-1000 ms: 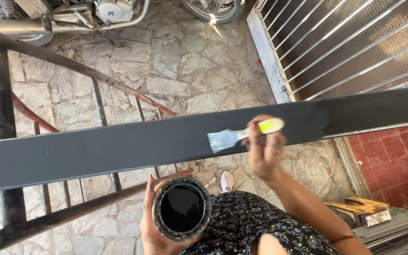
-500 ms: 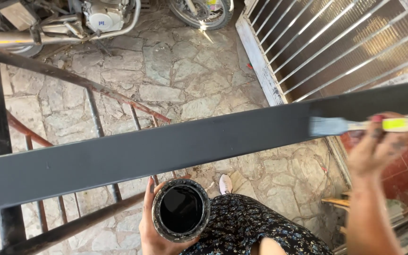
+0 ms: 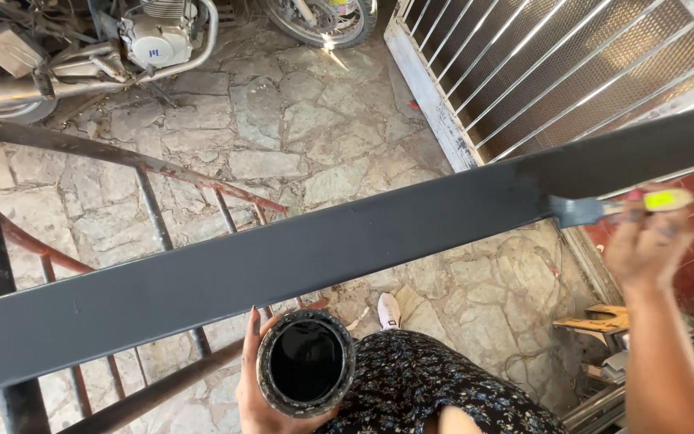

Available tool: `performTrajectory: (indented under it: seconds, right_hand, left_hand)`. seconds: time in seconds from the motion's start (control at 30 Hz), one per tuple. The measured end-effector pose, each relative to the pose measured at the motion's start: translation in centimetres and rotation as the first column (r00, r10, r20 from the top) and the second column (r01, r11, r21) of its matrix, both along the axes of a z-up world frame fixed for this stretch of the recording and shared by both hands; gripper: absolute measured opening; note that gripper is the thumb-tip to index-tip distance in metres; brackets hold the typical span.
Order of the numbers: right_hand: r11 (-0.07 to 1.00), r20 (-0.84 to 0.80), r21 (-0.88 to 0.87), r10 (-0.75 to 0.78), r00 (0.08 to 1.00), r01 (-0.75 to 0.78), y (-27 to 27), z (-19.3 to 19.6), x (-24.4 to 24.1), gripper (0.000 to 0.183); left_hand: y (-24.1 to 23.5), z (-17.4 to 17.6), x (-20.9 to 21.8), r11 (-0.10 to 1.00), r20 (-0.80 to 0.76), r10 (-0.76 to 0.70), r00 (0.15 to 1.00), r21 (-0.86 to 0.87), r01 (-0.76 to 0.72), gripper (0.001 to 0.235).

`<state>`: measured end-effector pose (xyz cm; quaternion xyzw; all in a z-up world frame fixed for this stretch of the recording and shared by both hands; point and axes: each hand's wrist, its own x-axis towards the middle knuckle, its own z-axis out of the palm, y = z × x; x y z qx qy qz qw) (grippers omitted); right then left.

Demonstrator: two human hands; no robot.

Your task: Painting a long metal beam with black paint using a brush

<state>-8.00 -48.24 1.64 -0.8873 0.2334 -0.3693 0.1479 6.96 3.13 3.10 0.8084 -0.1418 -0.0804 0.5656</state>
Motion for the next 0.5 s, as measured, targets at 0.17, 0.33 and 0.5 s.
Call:
performTrajectory:
  seconds: [0.17,0.33,0.5]
  right_hand:
    - [0.946,0.403,0.315,-0.053,0.914,-0.084,7.1,3.1,6.2,0.021]
    - [0.74,0.488,0.312,0.413,0.769,-0.596,17.9,0.8,18.6,0.014]
    - [0.724,0.328,0.297,0.534,0.779,-0.622,17.9,1.1,20.2,0.008]
  left_hand:
    - [-0.6,-0.4,0.3,0.997,-0.082,-0.024,0.996,0.067,0.029,0.151]
    - [-1.4,-1.6,-0.1,0.996,-0.021,-0.08,0.997,0.035,0.081,0.153]
    - [-1.5,-1.0,-1.0,0.997,0.067,-0.072,0.995,0.047,0.069,0.146]
